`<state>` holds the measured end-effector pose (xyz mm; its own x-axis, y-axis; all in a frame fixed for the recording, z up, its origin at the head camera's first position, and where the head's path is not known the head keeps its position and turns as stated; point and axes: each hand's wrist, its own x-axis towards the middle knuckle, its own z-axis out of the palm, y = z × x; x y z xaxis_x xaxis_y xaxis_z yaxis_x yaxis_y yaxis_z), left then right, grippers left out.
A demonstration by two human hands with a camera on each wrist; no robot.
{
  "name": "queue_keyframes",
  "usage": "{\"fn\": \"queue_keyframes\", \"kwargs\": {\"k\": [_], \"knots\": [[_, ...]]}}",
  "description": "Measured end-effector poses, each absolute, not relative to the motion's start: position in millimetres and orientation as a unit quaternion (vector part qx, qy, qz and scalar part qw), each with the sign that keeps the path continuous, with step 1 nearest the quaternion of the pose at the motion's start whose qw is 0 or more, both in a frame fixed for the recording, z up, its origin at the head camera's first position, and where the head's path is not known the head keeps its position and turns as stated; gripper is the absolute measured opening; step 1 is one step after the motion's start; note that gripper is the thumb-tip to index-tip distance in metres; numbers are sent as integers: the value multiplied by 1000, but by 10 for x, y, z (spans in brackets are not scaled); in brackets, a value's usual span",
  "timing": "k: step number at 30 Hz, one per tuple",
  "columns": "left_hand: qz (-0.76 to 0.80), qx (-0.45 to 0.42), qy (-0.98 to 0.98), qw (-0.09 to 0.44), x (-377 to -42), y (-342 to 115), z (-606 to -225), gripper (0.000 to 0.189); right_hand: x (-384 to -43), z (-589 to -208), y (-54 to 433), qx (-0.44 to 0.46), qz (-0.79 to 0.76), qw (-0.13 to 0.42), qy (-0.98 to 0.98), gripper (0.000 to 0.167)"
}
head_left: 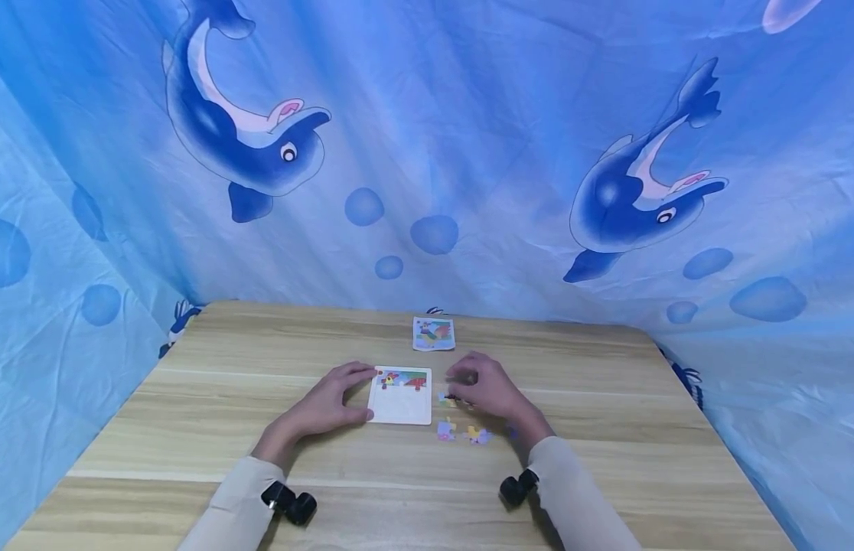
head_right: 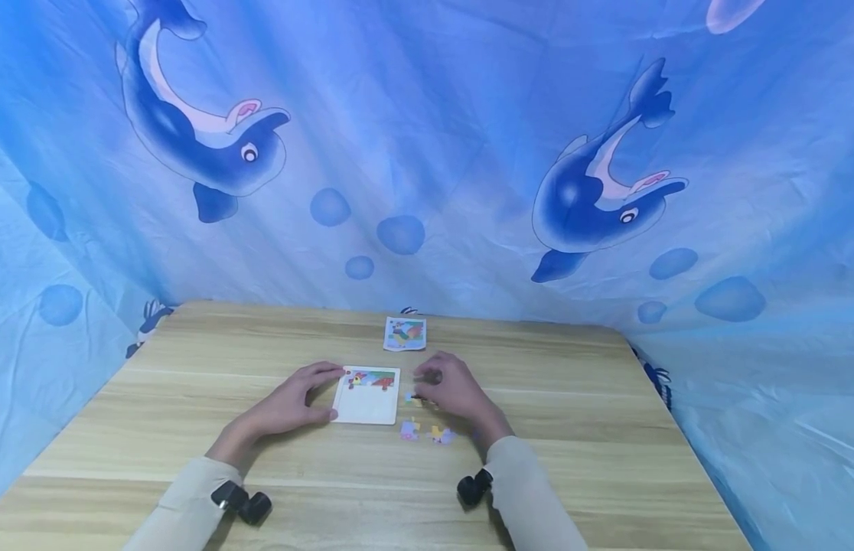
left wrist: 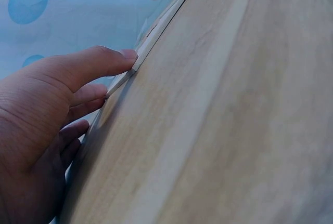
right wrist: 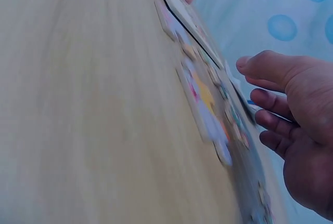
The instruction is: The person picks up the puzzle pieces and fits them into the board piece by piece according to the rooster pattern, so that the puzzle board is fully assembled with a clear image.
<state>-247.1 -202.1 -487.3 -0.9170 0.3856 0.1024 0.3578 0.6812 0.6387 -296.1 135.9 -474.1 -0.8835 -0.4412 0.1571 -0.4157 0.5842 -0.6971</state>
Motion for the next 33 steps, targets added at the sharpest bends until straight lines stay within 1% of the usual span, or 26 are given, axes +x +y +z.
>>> {"fn": "queue_keyframes", "kwargs": {"k": [2, 7, 12, 22, 33], "knots": [[342, 202, 918, 20, -2473, -2026, -4874, 72, -2937, -4736, 1419, -245, -380, 13, 892, 19], [339, 200, 919, 19, -2476, -2035, -4878, 72, -2878, -4744, 1521, -253, -381, 33, 888, 21], [340, 203, 918, 19, -2487, -2039, -4890, 72, -2857, -4797, 1551, -269, -391, 53, 879, 19], [343, 205, 917, 22, -2499, -2034, -4898, 73, -2870, -4863, 1526, -271, -367, 35, 889, 20], [345, 205, 916, 19, -2493, -2031, -4895, 72, -2876, -4890, 1532, -272, -365, 33, 890, 14]]}}
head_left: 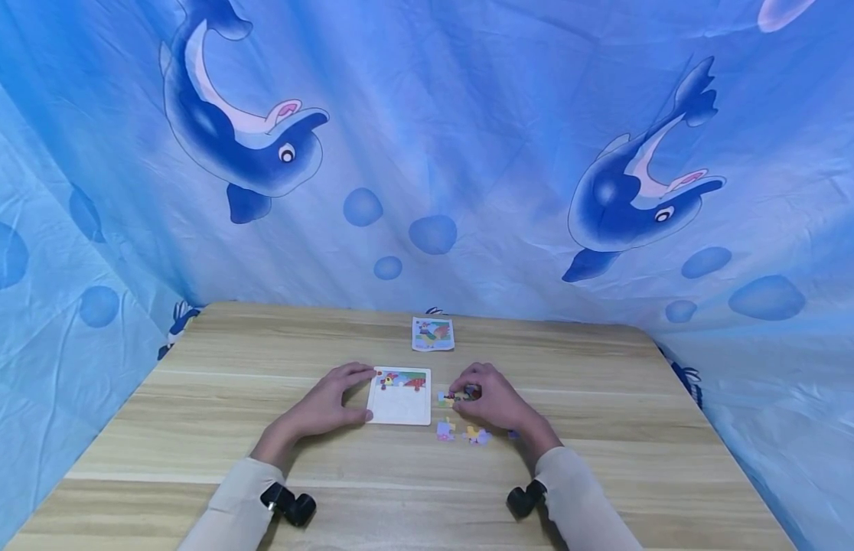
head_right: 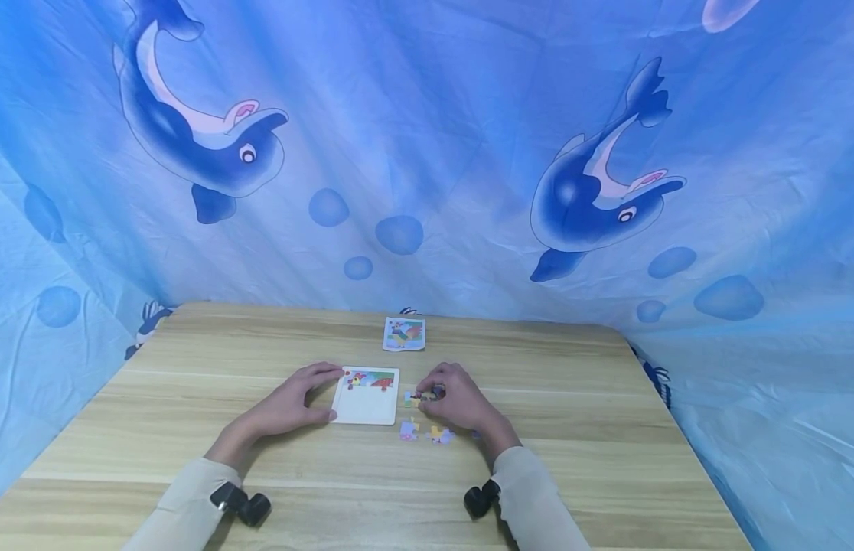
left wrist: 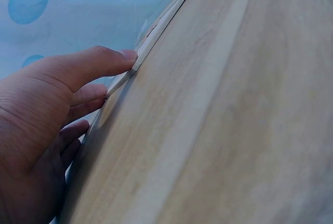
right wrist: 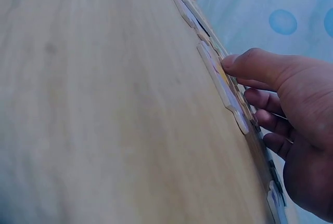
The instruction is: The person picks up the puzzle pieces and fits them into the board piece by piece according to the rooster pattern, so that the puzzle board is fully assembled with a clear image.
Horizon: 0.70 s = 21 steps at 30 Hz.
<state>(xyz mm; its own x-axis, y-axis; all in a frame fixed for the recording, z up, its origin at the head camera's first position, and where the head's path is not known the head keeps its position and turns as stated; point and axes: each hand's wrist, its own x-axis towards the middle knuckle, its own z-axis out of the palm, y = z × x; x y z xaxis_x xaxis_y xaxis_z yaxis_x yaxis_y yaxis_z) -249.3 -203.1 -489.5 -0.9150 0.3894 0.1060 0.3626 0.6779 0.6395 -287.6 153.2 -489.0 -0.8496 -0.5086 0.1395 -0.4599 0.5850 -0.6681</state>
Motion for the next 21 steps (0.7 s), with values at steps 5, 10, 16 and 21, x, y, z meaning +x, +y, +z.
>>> {"fn": "queue_keyframes", "kwargs": {"k": [5, 10, 16, 21], "knots": [[344, 204, 916, 20, -2490, -2031, -4895, 73, -2873, -4895, 1531, -275, -366, 31, 889, 14], [342, 202, 917, 21, -2487, -2032, -4887, 72, -2873, -4889, 1530, -281, -366, 26, 887, 14], [344, 202, 917, 20, -2483, -2033, -4883, 72, -2876, -4875, 1509, -266, -380, 34, 885, 15], [343, 203, 917, 20, -2481, -2027, -4875, 73, -2887, -4846, 1439, -256, -395, 40, 881, 15]]}}
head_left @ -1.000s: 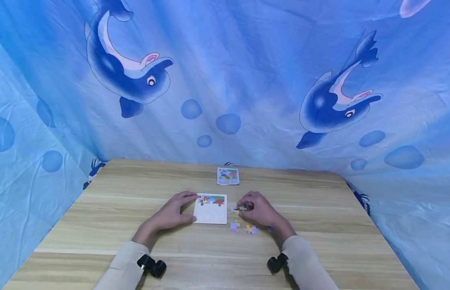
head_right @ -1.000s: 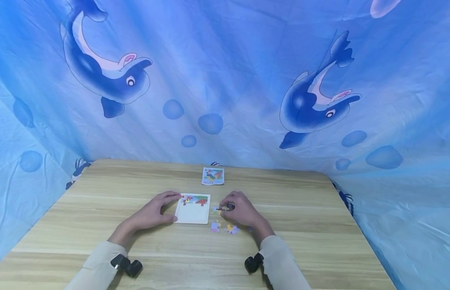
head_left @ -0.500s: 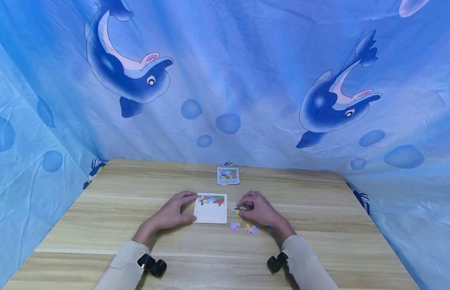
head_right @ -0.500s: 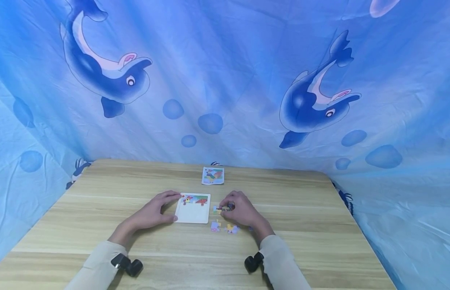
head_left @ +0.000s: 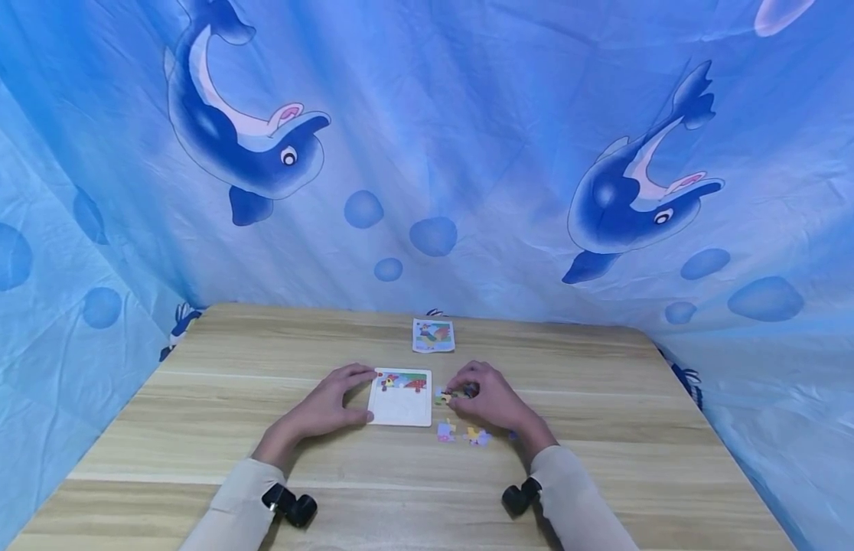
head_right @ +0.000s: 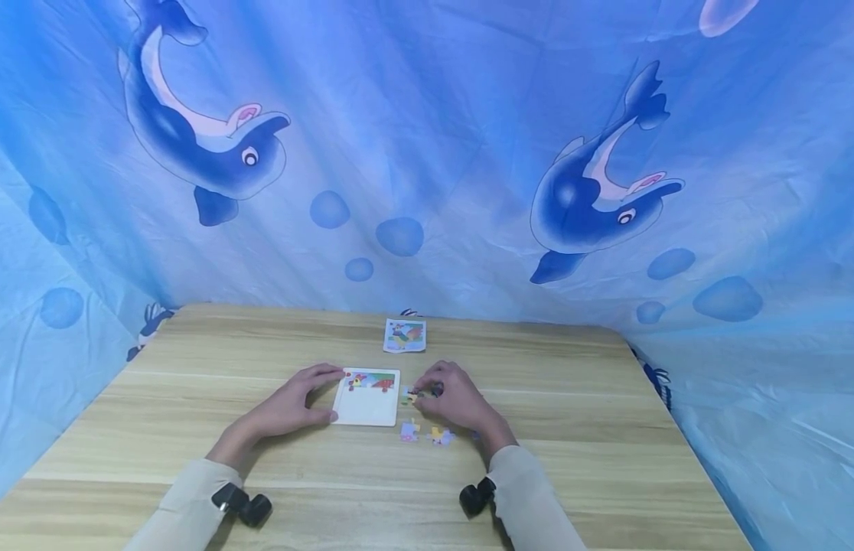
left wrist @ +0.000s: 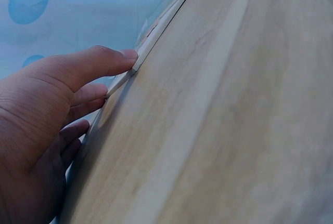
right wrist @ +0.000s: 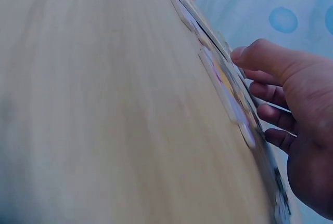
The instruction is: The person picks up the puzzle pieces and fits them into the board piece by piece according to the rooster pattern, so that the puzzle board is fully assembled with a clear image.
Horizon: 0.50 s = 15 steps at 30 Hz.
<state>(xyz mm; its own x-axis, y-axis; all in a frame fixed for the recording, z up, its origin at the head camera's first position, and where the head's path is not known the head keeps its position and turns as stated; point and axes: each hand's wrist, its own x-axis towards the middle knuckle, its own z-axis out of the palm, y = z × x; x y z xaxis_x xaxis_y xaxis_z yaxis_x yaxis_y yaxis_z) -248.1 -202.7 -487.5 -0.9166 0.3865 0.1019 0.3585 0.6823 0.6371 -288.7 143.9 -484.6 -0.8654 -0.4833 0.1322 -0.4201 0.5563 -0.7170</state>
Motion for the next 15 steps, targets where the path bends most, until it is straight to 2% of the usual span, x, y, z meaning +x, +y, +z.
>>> {"fn": "queue_keyframes", "kwargs": {"k": [8, 15], "knots": [[349, 194, 917, 25, -2457, -2002, -4861, 73, -2903, -4782, 1180, -274, -414, 47, 867, 15], [346, 196, 917, 22, -2468, -2000, -4864, 73, -2928, -4738, 907, -315, -398, 28, 861, 12]]}}
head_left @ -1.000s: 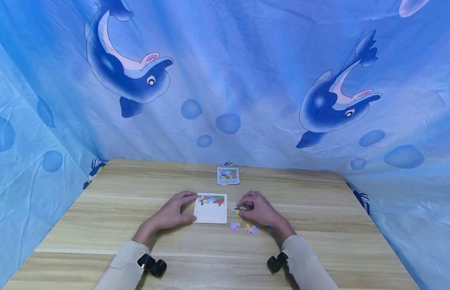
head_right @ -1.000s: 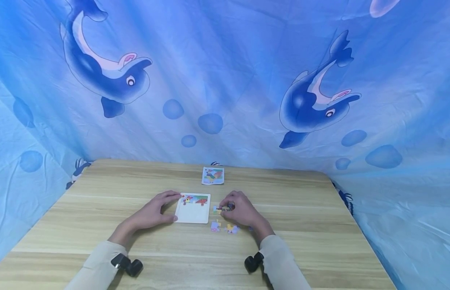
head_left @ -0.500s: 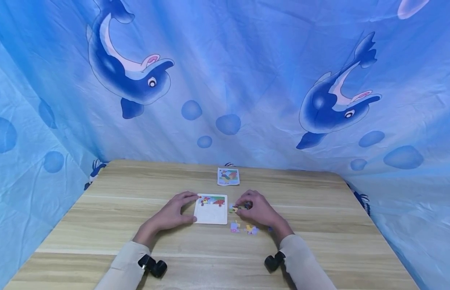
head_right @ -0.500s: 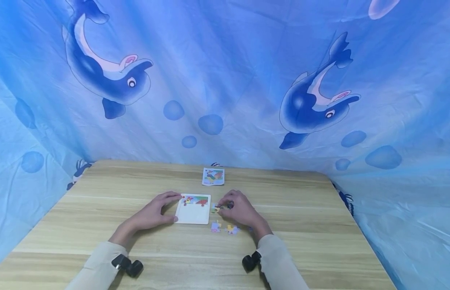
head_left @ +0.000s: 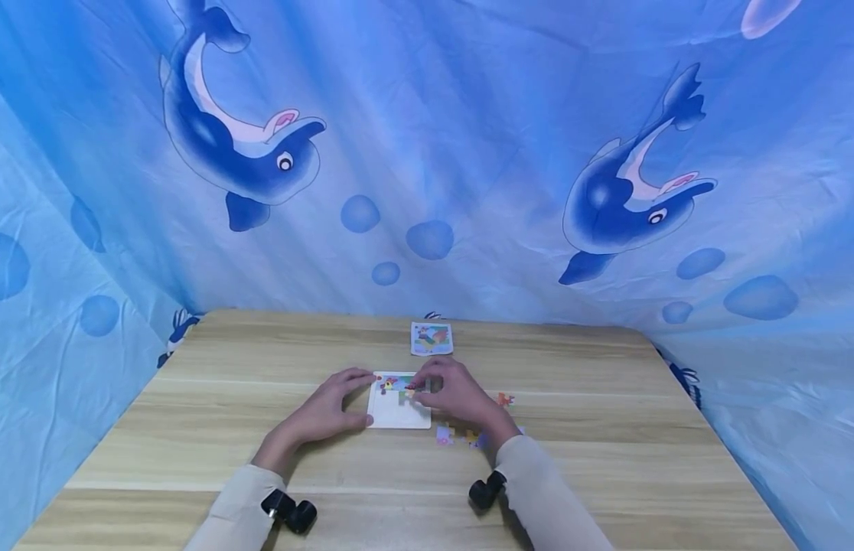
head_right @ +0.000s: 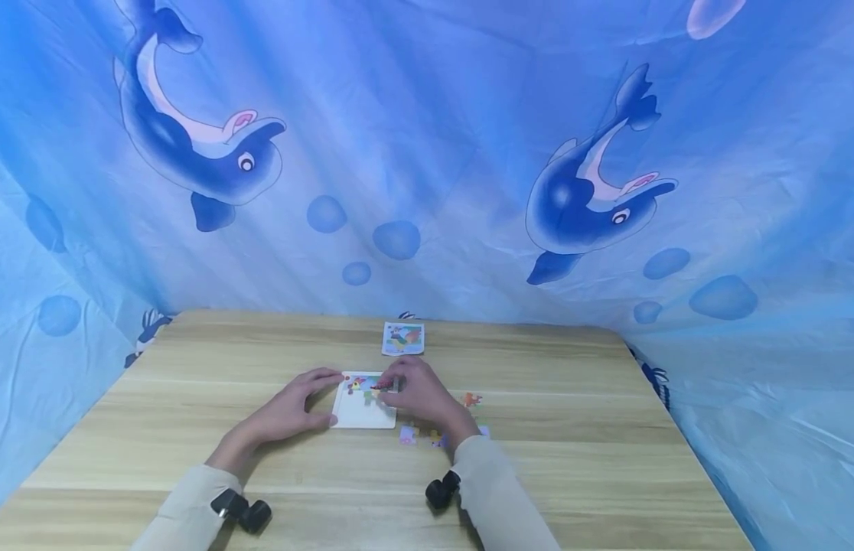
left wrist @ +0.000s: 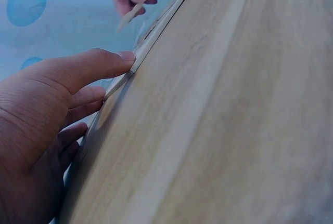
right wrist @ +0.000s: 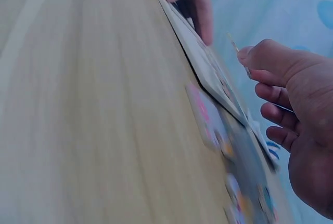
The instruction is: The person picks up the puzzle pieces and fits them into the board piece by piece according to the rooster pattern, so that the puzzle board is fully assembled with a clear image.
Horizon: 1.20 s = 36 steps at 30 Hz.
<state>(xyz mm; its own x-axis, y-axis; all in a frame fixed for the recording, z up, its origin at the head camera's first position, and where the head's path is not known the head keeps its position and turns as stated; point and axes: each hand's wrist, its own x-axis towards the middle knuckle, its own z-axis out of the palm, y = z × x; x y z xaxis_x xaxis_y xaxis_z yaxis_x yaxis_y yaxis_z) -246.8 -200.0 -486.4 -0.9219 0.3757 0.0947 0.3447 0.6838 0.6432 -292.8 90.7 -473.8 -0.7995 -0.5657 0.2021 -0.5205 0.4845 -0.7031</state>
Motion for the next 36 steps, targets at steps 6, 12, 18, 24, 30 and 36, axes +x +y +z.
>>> {"fn": "queue_keyframes", "kwargs": {"k": [6, 12, 18, 24, 30, 36], "knots": [[350, 201, 915, 21, -2475, -2003, -4888, 74, -2915, -4762, 727, -325, -392, 37, 860, 18], [348, 206, 914, 13, -2492, -2005, -4884, 72, -2930, -4778, 606, -345, -374, 14, 861, 16], [349, 207, 914, 12, -2492, -2005, -4892, 72, -2923, -4782, 517, -347, -355, 13, 868, 14], [348, 208, 914, 9, -2490, -1999, -4874, 72, -2922, -4822, 472, -349, -315, -9, 883, 14], [349, 209, 913, 8, -2483, -1996, -4855, 71, -2919, -4815, 454, -351, -304, -13, 886, 18], [348, 204, 915, 14, -2477, -2001, -4866, 71, -2917, -4828, 448, -353, -307, -14, 884, 20]]}}
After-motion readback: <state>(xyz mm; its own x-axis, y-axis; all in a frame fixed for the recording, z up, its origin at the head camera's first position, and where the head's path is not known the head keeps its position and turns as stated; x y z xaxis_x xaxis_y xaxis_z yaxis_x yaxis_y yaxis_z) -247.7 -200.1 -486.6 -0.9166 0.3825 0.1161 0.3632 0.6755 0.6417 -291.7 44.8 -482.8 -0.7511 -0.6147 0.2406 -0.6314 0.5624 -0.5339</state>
